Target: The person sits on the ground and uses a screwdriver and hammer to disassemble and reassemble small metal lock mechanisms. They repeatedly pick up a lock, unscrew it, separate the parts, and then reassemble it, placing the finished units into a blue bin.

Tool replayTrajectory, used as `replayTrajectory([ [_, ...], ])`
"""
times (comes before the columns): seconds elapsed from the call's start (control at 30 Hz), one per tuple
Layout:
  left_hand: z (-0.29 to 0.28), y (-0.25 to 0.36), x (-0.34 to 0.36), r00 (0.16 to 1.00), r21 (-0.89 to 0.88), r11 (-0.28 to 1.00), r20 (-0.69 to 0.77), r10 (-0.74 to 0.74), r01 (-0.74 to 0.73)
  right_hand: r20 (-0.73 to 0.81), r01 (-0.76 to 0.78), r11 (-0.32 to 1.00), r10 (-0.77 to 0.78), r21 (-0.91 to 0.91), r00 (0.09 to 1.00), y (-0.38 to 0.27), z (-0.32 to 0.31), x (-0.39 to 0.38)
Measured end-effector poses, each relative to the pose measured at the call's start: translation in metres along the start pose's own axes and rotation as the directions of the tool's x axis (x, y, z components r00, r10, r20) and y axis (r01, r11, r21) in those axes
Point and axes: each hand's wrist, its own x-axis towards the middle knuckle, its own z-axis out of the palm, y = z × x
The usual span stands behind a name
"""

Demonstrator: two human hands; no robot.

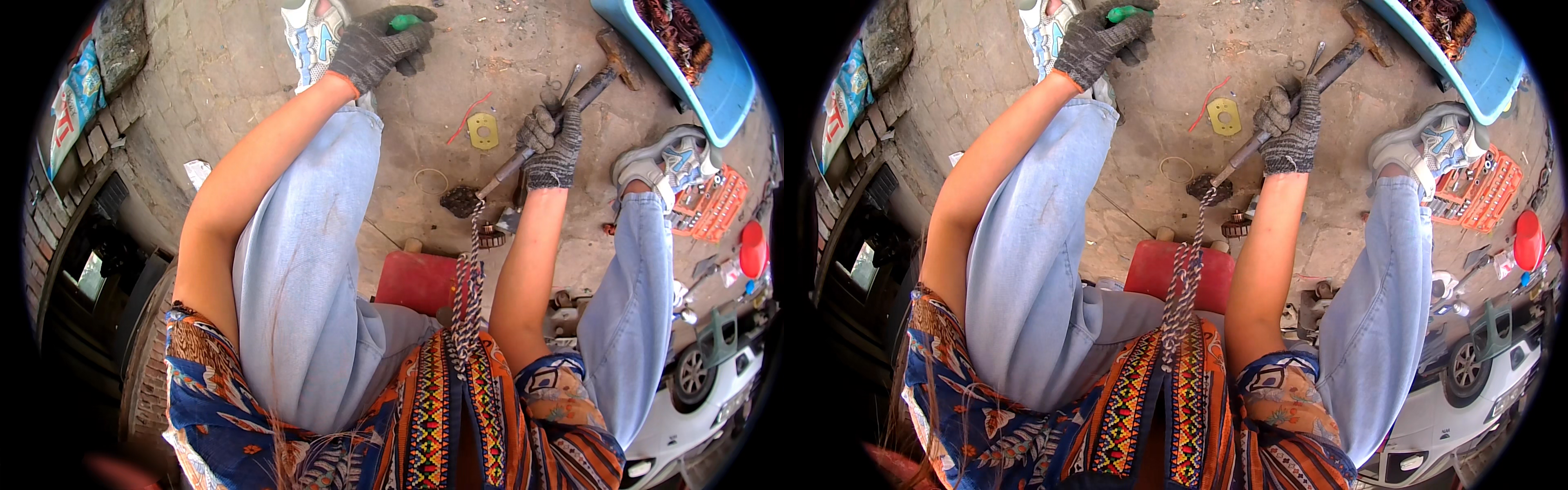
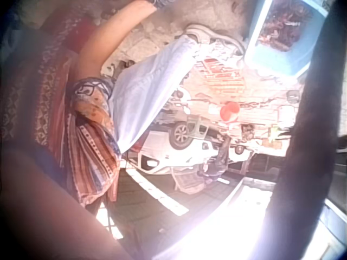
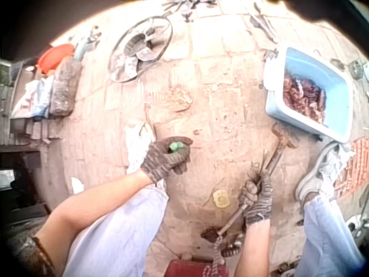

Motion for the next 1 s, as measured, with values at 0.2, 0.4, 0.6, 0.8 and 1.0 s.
replayTrajectory([
  [0.2, 0.007, -0.009, 0.001, 0.99, 0.334, 0.933, 0.017, 0.139, -0.137, -0.183, 0.097, 0.979, -0.131, -0.181, 0.974, 0.013, 0.004, -0.006],
  [0.4, 0.012, -0.019, 0.005, 0.973, 0.325, 0.926, -0.058, 0.221, -0.191, -0.534, -0.131, 0.583, -0.602, -0.802, 0.593, 0.058, 0.003, -0.009],
  [0.6, 0.01, -0.016, 0.004, 0.976, 0.257, 0.952, -0.093, 0.195, -0.165, -0.228, 0.096, 0.36, -0.753, -0.928, 0.617, 0.068, -0.001, 0.001],
  [0.8, 0.008, -0.01, 0.003, 0.983, 0.2, 0.972, -0.107, 0.146, -0.123, -0.432, -0.085, 0.508, -0.62, -0.857, 0.655, 0.055, 0.002, 0.005],
  [1.0, 0.012, -0.005, 0.004, 0.98, 0.104, 0.992, -0.179, 0.091, -0.073, -0.485, -0.128, 0.528, -0.621, -0.839, 0.616, 0.048, -0.009, 0.007],
])
